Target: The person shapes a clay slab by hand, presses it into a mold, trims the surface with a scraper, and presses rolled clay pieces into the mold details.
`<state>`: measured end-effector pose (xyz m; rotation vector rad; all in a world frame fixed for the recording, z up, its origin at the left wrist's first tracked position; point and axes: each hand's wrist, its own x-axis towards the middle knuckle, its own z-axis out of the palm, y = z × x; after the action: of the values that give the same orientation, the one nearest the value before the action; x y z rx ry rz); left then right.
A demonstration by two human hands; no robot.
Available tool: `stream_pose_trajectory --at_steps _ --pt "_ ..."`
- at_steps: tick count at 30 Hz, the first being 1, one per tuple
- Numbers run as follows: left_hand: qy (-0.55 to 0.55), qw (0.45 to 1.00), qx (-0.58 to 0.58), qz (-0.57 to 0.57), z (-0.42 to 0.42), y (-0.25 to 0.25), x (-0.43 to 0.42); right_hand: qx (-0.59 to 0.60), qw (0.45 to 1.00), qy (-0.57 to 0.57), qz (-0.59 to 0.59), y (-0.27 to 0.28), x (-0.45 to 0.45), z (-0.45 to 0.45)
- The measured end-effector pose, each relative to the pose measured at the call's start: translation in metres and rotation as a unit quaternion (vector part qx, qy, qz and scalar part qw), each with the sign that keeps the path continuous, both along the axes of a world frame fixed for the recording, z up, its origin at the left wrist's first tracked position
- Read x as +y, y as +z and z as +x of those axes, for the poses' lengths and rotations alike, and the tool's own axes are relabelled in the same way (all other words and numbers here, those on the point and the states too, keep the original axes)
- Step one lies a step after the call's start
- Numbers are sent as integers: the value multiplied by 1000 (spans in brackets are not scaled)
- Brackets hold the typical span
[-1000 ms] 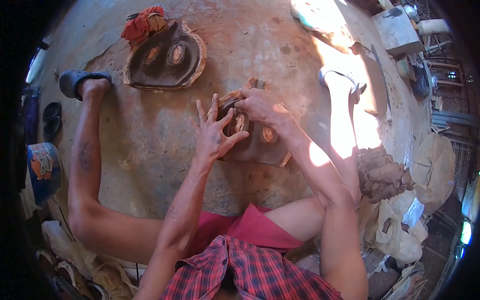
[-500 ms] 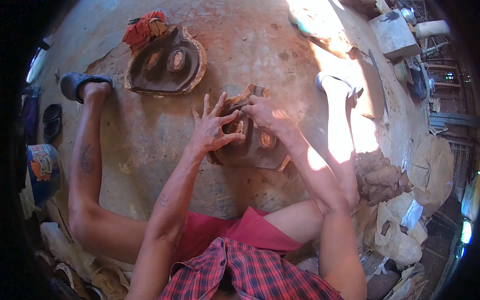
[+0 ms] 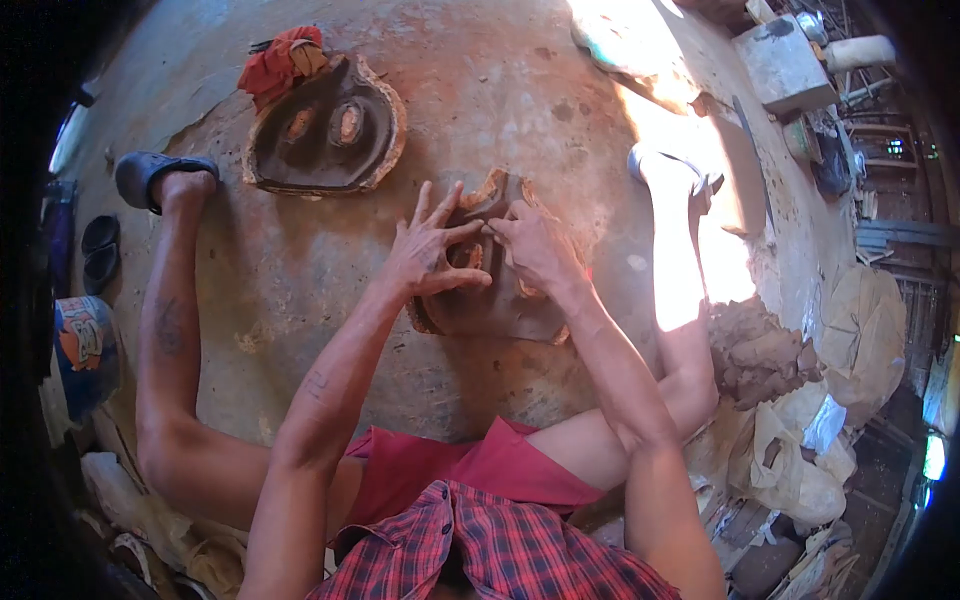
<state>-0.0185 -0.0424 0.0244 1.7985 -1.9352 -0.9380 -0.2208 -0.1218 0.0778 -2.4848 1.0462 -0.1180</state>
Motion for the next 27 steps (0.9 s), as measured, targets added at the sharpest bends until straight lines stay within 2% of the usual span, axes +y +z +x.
stream_pose_trajectory --at_steps 2,4,6,8,12,14,15,18,20,22,25,26,27 --pt "5 999 -17 -44 -3 -1 3 52 998 -42 -4 -6 10 -2" --pt "5 998 -21 -52 -5 3 0 53 997 -52 -22 -7 20 2" --pt "-19 999 -38 -2 -4 9 -6 52 996 -62 -44 -3 26 1" --pt "-50 997 -58 -5 -6 19 -15 100 993 -66 -14 3 22 3" --pt "-114 992 -58 6 -1 28 -30 97 993 -66 -15 -5 24 -3" --pt "-94 995 -22 -5 -1 16 -19 24 995 -77 -50 -11 34 -4" --pt "-77 997 12 -21 -1 13 -16 25 995 -79 -48 -11 37 -1" --pt "-100 995 -22 -1 -3 14 -24 89 991 -93 -28 0 39 1" --pt "-129 991 -31 2 1 25 -36 157 981 -104 39 12 30 9" --pt "-158 986 -41 17 9 21 -36 135 983 -120 16 6 34 13" --pt "-14 979 176 -106 18 -13 -8 124 983 -138 -2 -3 39 19" --pt "-19 978 183 -94 17 -28 5 138 981 -135 -10 -2 45 18" --pt "61 939 328 -79 15 -33 16 146 980 -138 -2 -2 49 17"
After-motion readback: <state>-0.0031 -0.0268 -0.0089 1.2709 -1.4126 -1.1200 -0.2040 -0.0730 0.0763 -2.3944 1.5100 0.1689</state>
